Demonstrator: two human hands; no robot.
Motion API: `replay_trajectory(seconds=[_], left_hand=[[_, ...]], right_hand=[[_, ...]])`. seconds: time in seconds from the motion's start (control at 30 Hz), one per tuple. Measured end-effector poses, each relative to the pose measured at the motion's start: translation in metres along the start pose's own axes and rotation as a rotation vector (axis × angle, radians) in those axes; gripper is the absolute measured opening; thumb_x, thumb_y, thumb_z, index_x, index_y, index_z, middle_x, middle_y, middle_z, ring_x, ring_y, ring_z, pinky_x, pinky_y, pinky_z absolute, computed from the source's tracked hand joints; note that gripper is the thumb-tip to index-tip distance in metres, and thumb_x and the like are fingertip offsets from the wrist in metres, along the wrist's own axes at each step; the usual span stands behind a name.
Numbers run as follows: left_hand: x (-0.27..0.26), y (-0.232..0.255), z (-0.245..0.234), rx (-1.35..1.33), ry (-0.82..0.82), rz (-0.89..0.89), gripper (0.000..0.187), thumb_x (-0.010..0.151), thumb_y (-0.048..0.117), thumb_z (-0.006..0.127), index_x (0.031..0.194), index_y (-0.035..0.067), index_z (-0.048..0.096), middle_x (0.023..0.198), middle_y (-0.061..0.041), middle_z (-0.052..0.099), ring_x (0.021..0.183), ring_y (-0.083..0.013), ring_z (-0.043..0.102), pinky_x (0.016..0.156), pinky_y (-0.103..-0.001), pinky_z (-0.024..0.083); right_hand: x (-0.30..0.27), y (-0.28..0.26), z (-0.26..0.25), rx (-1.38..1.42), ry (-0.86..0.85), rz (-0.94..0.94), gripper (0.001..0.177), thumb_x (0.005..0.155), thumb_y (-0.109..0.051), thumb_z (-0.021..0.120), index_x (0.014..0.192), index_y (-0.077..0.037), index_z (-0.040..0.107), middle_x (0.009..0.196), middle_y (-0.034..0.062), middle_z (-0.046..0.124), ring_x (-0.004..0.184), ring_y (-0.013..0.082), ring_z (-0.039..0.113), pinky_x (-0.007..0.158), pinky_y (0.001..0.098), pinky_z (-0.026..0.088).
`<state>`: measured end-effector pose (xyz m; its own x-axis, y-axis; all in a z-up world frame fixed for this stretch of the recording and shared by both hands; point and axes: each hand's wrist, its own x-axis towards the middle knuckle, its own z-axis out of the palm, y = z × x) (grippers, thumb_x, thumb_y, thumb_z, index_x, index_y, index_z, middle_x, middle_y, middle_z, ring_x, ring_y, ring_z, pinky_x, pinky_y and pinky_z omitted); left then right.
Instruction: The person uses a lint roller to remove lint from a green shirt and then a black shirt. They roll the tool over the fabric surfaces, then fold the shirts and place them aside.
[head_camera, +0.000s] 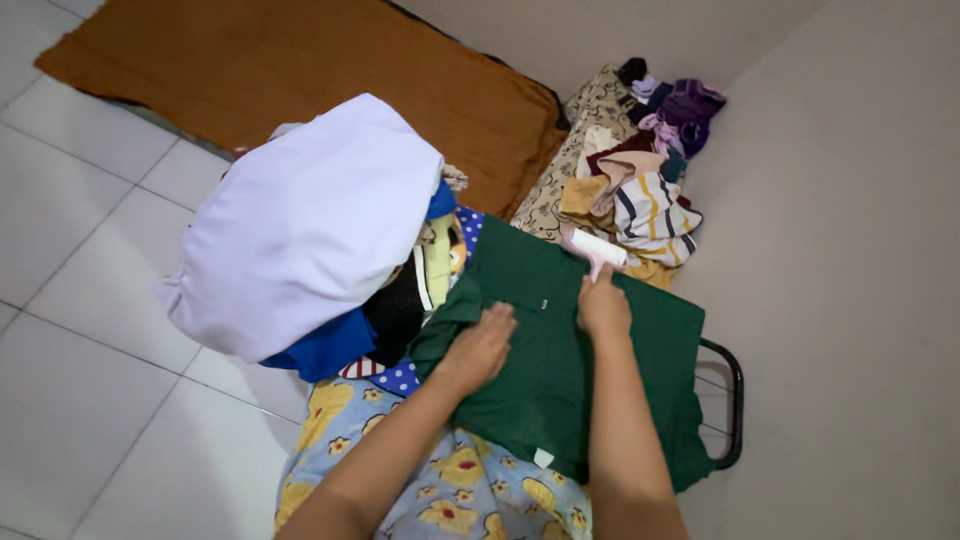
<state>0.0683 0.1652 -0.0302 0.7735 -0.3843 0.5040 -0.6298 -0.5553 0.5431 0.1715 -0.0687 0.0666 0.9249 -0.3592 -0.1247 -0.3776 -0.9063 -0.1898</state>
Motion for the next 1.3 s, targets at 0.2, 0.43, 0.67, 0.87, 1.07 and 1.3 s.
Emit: replay_trajectory(seconds=[0.2, 0.43, 0.67, 0.87, 1.07, 1.3], left_hand=[[0.006, 0.027, -0.048, 0.047, 0.181, 0.107, 0.050, 0.085, 0.012, 0.068, 0.134, 0.003, 0.065, 0.154, -0.015, 0.052, 0.147, -0.0323, 0.043, 0.122, -0.052, 0.031], [0.025, 0.020, -0.072, 0.437, -0.224, -0.470, 0.055, 0.085, 0.022, 0.060, 0.136, 0.000, 0.058, 0.163, -0.018, 0.031, 0.152, -0.0302, 0.026, 0.121, -0.053, 0.019], [0.006, 0.003, -0.062, 0.460, -0.066, -0.328, 0.066, 0.086, 0.026, 0.060, 0.143, -0.006, 0.052, 0.162, -0.020, 0.034, 0.151, -0.0287, 0.029, 0.121, -0.051, 0.021], [-0.002, -0.005, -0.054, 0.505, -0.028, -0.270, 0.068, 0.087, 0.028, 0.061, 0.145, -0.006, 0.051, 0.162, -0.018, 0.037, 0.152, -0.0277, 0.031, 0.122, -0.049, 0.023], [-0.006, -0.005, -0.055, 0.491, 0.000, -0.250, 0.069, 0.089, 0.030, 0.060, 0.145, -0.009, 0.048, 0.162, -0.019, 0.037, 0.151, -0.0291, 0.031, 0.122, -0.049, 0.021], [-0.005, -0.009, -0.051, 0.443, 0.001, -0.292, 0.070, 0.087, 0.021, 0.055, 0.148, -0.011, 0.044, 0.165, -0.020, 0.034, 0.152, -0.0268, 0.033, 0.124, -0.046, 0.021]], right_hand=[[-0.104, 0.000, -0.017, -0.082, -0.100, 0.010, 0.056, 0.104, -0.039, 0.043, 0.151, -0.008, 0.038, 0.090, 0.0313, 0.071, 0.083, 0.0489, 0.071, 0.075, 0.0564, 0.058], [-0.223, 0.050, -0.061, 0.032, -0.410, -0.021, 0.056, 0.098, -0.038, 0.045, 0.149, -0.016, 0.046, 0.067, 0.0191, 0.076, 0.054, 0.0303, 0.075, 0.054, 0.0444, 0.062], [-0.175, 0.027, -0.106, 0.206, -0.248, -0.036, 0.051, 0.097, -0.040, 0.048, 0.139, -0.013, 0.060, 0.072, 0.0194, 0.077, 0.061, 0.0306, 0.077, 0.061, 0.0429, 0.062], [-0.064, -0.064, -0.049, 0.026, -0.046, -0.226, 0.044, 0.101, -0.037, 0.049, 0.133, -0.010, 0.063, 0.101, 0.0319, 0.070, 0.096, 0.0523, 0.067, 0.089, 0.0570, 0.053], [-0.024, -0.119, -0.011, 0.032, -0.046, -0.197, 0.049, 0.102, -0.038, 0.047, 0.141, -0.009, 0.052, 0.103, 0.0335, 0.070, 0.098, 0.0524, 0.068, 0.088, 0.0584, 0.054], [-0.117, -0.107, -0.001, -0.083, -0.168, -0.172, 0.052, 0.103, -0.037, 0.043, 0.147, -0.010, 0.041, 0.096, 0.0327, 0.071, 0.090, 0.0517, 0.070, 0.082, 0.0591, 0.056]])
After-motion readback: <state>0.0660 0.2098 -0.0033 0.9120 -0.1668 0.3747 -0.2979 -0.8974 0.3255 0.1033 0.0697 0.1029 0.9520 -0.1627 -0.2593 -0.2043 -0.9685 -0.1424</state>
